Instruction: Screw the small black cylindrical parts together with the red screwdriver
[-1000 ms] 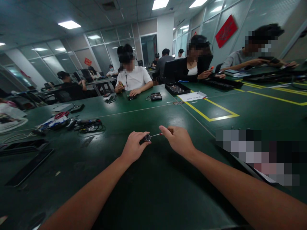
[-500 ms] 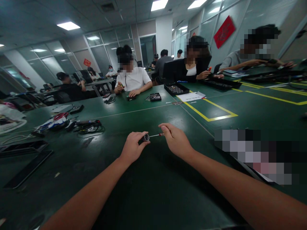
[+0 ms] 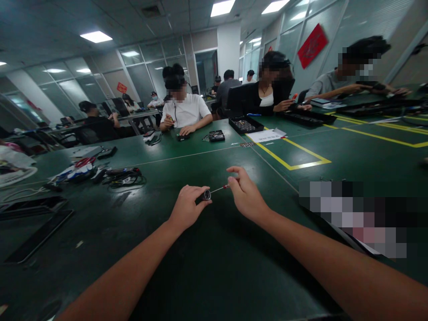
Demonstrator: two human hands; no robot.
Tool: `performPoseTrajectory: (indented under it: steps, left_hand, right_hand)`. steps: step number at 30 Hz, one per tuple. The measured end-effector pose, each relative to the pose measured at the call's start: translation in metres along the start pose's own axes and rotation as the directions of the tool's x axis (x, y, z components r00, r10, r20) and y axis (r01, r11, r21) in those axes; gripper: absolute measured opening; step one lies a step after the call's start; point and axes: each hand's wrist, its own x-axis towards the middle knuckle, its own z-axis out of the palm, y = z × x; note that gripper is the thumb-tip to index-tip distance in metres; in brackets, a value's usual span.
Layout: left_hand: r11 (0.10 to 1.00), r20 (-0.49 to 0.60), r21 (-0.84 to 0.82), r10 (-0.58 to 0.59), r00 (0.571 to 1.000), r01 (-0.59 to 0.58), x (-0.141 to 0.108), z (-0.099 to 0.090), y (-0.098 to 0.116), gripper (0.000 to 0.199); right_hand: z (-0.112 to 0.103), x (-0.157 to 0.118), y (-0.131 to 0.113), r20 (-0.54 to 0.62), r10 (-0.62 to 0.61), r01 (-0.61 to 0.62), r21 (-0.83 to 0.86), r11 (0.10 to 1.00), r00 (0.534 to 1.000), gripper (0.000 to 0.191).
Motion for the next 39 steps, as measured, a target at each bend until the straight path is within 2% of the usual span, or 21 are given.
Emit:
performPoseTrajectory:
  steps: [4, 7, 9, 11, 12, 14, 19, 24, 26, 29, 33, 39]
  left_hand:
    - [1.000, -0.027, -0.001, -0.029, 0.999, 0.029, 0.000, -0.001, -0.001, 0.033]
    - [1.000, -0.032, -0.002, -0.011, 0.999, 0.011, 0.000, -0.001, -0.001, 0.033]
    - [0.999, -0.029, 0.023, 0.030, 0.999, -0.029, 0.001, -0.002, -0.001, 0.035]
    - [0.997, -0.020, 0.065, 0.046, 0.999, -0.045, 0.001, -0.003, -0.002, 0.036]
    - [0.996, -0.010, 0.082, 0.033, 0.999, -0.032, 0.002, -0.003, -0.003, 0.036]
    - [0.996, 0.019, 0.093, -0.015, 1.000, 0.013, 0.002, -0.004, -0.006, 0.036]
    - [0.994, 0.039, 0.092, -0.066, 0.997, 0.062, 0.003, -0.006, -0.007, 0.036]
    - [0.996, 0.038, 0.007, -0.092, 0.995, 0.092, 0.003, -0.008, 0.000, 0.025]
    - [0.995, 0.050, -0.018, -0.097, 0.994, 0.098, 0.003, -0.007, 0.001, 0.026]
    - [0.996, 0.119, -0.015, -0.080, 0.990, 0.083, 0.001, -0.005, 0.003, 0.040]
    - [0.999, 0.235, -0.024, -0.020, 0.972, 0.026, 0.001, -0.001, 0.012, 0.038]
    - [0.999, 0.345, -0.048, 0.040, 0.938, -0.025, 0.008, 0.008, 0.030, 0.038]
  right_hand:
    - [0.006, 0.000, 0.003, -0.004, 0.022, -0.020, 0.228, 0.973, 1.000, 0.016]
    - [0.010, 0.003, 0.005, 0.007, 0.116, -0.110, 0.386, 0.916, 0.993, 0.024]
    - [0.011, 0.006, 0.008, 0.014, 0.266, -0.235, 0.512, 0.826, 0.964, 0.030]
    - [0.010, 0.008, 0.012, 0.026, 0.415, -0.342, 0.614, 0.711, 0.909, 0.032]
    - [0.010, 0.009, 0.014, 0.021, 0.460, -0.365, 0.641, 0.675, 0.888, 0.032]
    - [0.010, 0.010, 0.017, -0.010, 0.490, -0.366, 0.653, 0.664, 0.872, 0.030]
    - [0.012, 0.010, 0.020, -0.064, 0.428, -0.314, 0.584, 0.748, 0.902, 0.031]
    - [0.011, 0.010, 0.016, -0.130, 0.382, -0.273, 0.498, 0.823, 0.915, 0.026]
    - [0.009, 0.010, 0.012, -0.194, 0.312, -0.206, 0.427, 0.881, 0.930, 0.024]
    - [0.006, 0.006, 0.004, -0.286, 0.154, -0.056, 0.323, 0.945, 0.946, 0.021]
    - [0.004, 0.000, -0.005, -0.305, 0.037, 0.051, 0.275, 0.960, 0.951, 0.020]
    - [0.004, -0.002, -0.005, -0.291, 0.016, 0.067, 0.273, 0.960, 0.957, 0.021]
